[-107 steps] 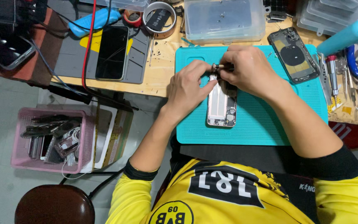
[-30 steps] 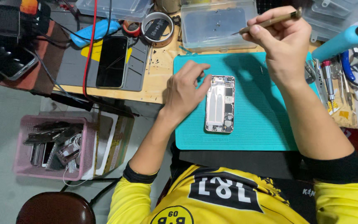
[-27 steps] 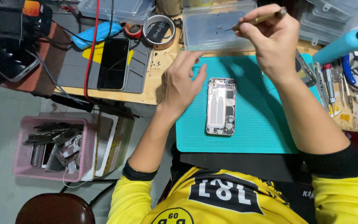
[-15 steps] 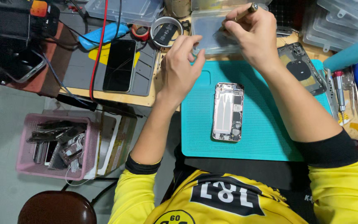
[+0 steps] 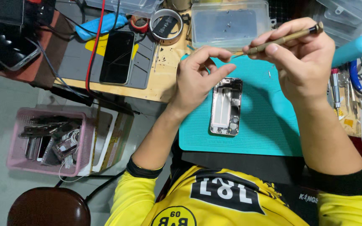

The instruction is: The person repairs a disassembled smartphone on a teal work mat, using a precision screwdriver to remove and reinstall small screws and reposition internal components. They pick tiny parts from a plastic container, work on the phone frame, and handle the phone body throughout.

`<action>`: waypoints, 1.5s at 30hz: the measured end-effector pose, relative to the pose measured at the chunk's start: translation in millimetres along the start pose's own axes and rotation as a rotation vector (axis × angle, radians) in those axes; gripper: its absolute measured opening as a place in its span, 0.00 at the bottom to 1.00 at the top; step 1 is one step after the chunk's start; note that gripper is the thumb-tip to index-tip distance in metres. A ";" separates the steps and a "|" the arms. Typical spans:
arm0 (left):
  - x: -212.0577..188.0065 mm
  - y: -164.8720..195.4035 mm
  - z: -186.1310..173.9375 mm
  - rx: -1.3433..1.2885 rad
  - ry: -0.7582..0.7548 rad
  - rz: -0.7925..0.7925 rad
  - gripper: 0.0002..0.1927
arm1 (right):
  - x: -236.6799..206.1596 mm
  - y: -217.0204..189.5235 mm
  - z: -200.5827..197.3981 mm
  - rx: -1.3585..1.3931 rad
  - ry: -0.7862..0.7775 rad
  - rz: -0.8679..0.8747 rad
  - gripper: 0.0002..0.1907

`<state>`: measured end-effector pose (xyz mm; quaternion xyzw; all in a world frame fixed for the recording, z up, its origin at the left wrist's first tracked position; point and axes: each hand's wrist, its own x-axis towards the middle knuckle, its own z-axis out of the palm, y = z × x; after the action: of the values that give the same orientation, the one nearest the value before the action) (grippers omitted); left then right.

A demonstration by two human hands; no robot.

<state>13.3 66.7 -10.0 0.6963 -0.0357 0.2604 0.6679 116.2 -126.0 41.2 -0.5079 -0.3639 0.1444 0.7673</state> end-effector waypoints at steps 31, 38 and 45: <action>-10.1 36.6 27.5 0.388 -0.017 0.309 0.05 | -37.7 -24.4 -2.0 -0.151 0.027 -0.096 0.10; -8.9 37.4 28.4 0.420 -0.020 0.317 0.05 | -43.5 -22.7 -1.8 -0.277 0.010 -0.139 0.10; -6.1 39.5 32.1 0.415 -0.012 0.309 0.05 | -46.0 -16.9 -10.4 -0.250 -0.010 -0.167 0.09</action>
<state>2.4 30.2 24.4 0.8063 -0.0914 0.3568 0.4629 89.1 -167.7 34.9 -0.5666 -0.4238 0.0359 0.7057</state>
